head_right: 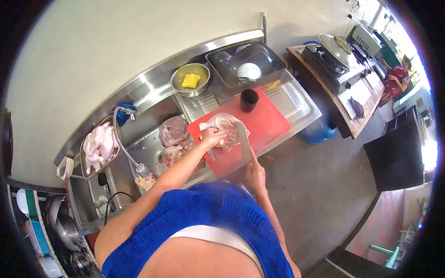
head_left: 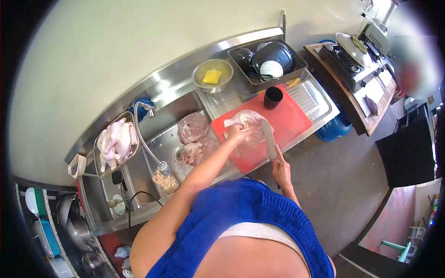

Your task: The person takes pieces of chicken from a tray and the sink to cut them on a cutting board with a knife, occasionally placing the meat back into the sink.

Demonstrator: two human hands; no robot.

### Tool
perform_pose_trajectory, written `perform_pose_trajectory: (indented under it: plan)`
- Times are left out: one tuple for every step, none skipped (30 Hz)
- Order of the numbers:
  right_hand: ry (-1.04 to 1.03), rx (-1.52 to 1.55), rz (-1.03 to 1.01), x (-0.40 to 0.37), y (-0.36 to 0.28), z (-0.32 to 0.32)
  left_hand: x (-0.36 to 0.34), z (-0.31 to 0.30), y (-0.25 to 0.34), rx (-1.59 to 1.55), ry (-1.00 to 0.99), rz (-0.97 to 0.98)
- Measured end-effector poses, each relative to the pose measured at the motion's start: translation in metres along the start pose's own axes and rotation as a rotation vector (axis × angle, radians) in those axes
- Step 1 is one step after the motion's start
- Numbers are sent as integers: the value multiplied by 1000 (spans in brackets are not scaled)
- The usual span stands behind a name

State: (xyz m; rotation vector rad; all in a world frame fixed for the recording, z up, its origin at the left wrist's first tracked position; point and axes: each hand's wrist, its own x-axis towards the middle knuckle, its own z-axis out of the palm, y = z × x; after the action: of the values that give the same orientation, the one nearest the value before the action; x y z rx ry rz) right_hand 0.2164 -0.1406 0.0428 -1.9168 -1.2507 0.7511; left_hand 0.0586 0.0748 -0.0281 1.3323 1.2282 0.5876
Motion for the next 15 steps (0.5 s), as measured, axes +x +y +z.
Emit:
perform_pose_trajectory:
  plan:
    - [0, -1, -3, 1, 0, -2, 1, -1, -2, 48, 24, 56]
    - [-9, -31, 1, 3, 0, -4, 2, -4, -4, 49, 24, 59]
    - [-16, -59, 6, 5, 0, -5, 3, -9, -7, 79, 35, 66]
    - [-11, -54, 6, 5, 2, -5, 5, -12, -11, 111, 45, 72]
    - [-4, -69, -25, 5, 4, -4, 7, -14, -14, 116, 41, 74]
    - [2, -85, -56, 4, 4, -4, 9, -15, -19, 166, 62, 102]
    - [4, -83, -56, 3, 4, -3, 11, -15, -23, 213, 84, 132]
    - [12, -118, -62, 0, 3, -3, 14, -14, -26, 213, 84, 133]
    - [21, -153, -70, -1, -1, -3, 13, -14, -22, 248, 85, 95]
    - [23, -153, -73, -4, -9, -7, 11, -14, -15, 284, 87, 58]
    - [-19, -128, -57, -9, -18, -12, 10, -14, -9, 284, 89, 61]
    - [-62, -104, -40, -13, -23, -13, 5, -15, 1, 278, 68, 23]
    - [-62, -104, -39, -17, -23, -11, -2, -15, 12, 272, 47, -15]
    - [-71, -76, -54, -22, -23, -8, -9, -16, 23, 274, 46, -15]
    - [-78, -47, -70, -24, -29, -7, -16, -17, 35, 280, -6, -36]
